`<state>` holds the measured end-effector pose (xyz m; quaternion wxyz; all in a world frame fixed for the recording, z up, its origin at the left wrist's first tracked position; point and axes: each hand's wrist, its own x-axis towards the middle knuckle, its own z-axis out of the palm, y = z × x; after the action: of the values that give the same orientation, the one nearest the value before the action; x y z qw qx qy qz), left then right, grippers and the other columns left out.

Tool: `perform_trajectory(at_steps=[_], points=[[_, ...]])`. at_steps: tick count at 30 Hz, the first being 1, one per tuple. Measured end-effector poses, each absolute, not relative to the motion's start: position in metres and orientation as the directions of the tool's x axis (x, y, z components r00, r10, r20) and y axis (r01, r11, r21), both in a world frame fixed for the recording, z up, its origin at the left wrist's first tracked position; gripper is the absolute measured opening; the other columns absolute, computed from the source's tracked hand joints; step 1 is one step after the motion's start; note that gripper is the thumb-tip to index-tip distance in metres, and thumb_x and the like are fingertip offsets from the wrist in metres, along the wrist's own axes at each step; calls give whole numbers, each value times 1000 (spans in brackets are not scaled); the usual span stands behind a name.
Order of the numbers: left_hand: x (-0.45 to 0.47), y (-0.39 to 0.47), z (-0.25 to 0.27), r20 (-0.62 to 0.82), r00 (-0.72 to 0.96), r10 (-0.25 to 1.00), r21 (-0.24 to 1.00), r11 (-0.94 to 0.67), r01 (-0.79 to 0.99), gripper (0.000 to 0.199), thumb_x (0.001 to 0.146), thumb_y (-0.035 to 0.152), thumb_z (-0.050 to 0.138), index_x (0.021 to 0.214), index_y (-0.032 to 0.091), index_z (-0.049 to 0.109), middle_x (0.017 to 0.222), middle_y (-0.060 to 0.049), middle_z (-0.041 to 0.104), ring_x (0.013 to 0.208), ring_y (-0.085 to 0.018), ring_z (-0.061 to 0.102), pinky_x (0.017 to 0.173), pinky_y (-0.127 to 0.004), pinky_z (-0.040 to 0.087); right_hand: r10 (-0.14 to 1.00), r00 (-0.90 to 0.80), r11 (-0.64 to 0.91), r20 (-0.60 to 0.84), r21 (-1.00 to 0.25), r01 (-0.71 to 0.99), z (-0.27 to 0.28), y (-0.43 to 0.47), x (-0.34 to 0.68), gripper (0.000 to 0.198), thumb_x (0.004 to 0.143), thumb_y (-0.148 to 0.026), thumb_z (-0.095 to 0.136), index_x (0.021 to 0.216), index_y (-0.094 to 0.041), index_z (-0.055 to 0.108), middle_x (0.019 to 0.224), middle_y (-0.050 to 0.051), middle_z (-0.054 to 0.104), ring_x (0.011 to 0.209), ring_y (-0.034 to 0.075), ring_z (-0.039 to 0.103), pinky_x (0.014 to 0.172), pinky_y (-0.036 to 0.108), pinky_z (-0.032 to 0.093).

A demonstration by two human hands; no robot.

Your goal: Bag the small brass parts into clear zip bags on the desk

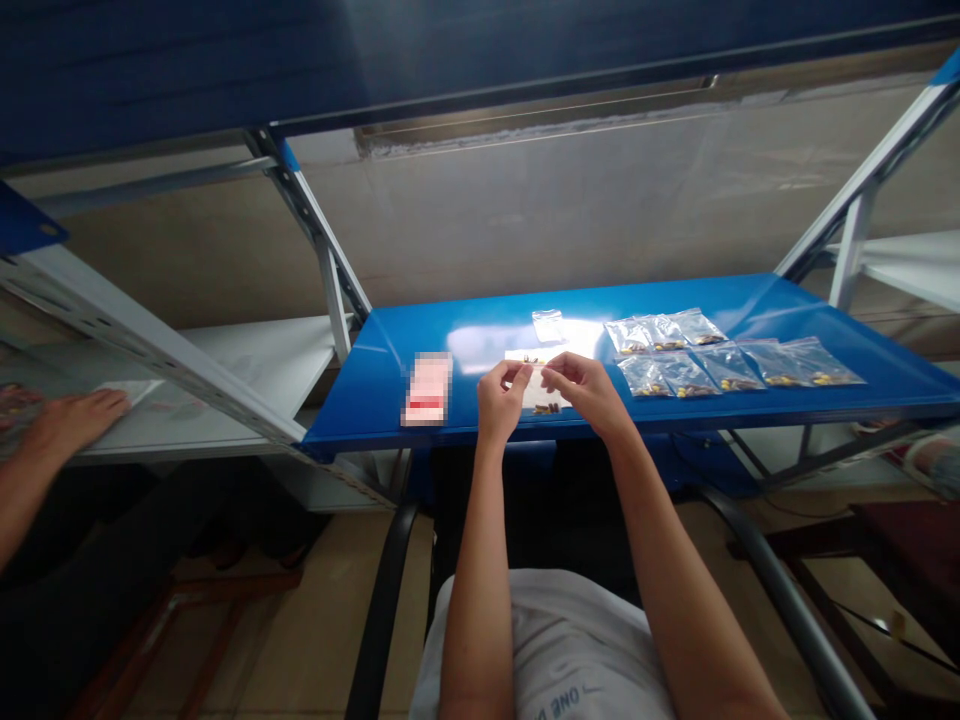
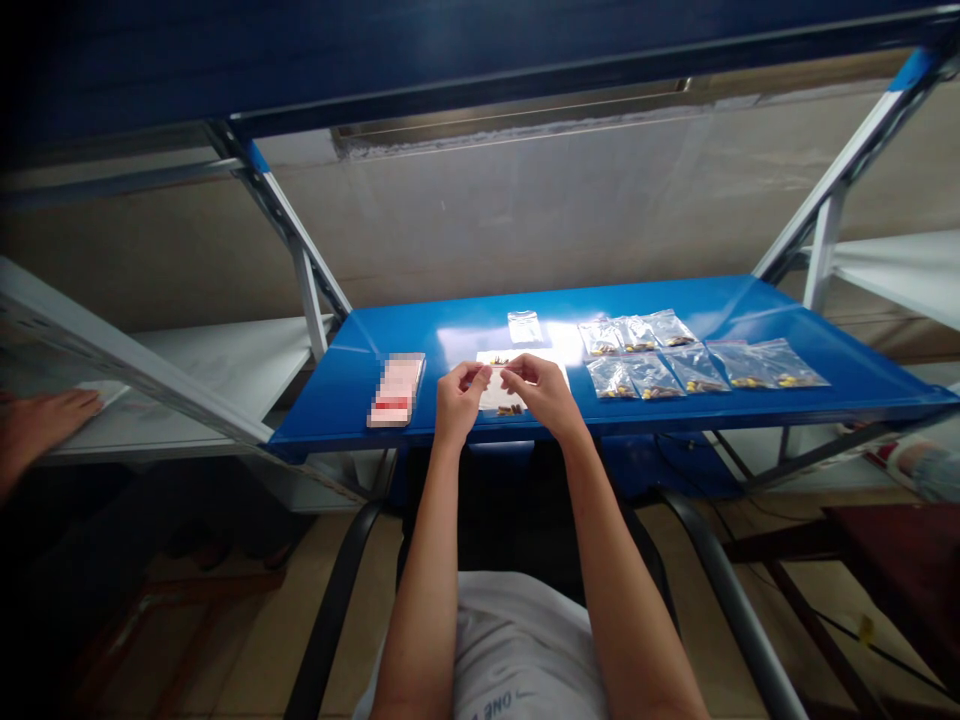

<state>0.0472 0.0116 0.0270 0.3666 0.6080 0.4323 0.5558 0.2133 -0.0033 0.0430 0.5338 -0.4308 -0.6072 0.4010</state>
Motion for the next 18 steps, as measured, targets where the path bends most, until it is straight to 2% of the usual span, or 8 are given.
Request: perform_trajectory(at_steps=[4,8,13,18], points=[[45,13,25,341,79,937,938,-344,35,29,94,47,73,99,18,79,94,-7,79,85,-19,71,73,-28,51,944,-60,329,325,-939,98,44,-5,215,35,87,-54,78,84,-20,68,76,4,72,74,19,66,72,33,54],[45,13,24,317,123,940,948,-319,-9,30,89,46,78,100,18,80,96,-8,80,87,-20,72,77,-29,54,947,-87,317,310,-945,82,47,-7,217,36,88,-55,78,85,-20,69,78,4,71,73,18,65,68,32,53],[46,12,25,312,111,943,950,-311,-32,28,90,45,77,99,19,81,90,-7,79,81,-18,71,74,-28,54,952,-155,280,265,-957,82,52,-10,216,42,87,-62,77,91,-21,69,85,7,73,75,19,66,60,30,51],[46,10,28,327,97,940,945,-327,-23,26,90,44,76,95,18,80,91,-7,79,84,-19,72,73,-27,55,955,-116,285,272,-952,113,46,-6,214,44,85,-65,77,86,-21,68,83,6,73,73,20,66,58,30,52]])
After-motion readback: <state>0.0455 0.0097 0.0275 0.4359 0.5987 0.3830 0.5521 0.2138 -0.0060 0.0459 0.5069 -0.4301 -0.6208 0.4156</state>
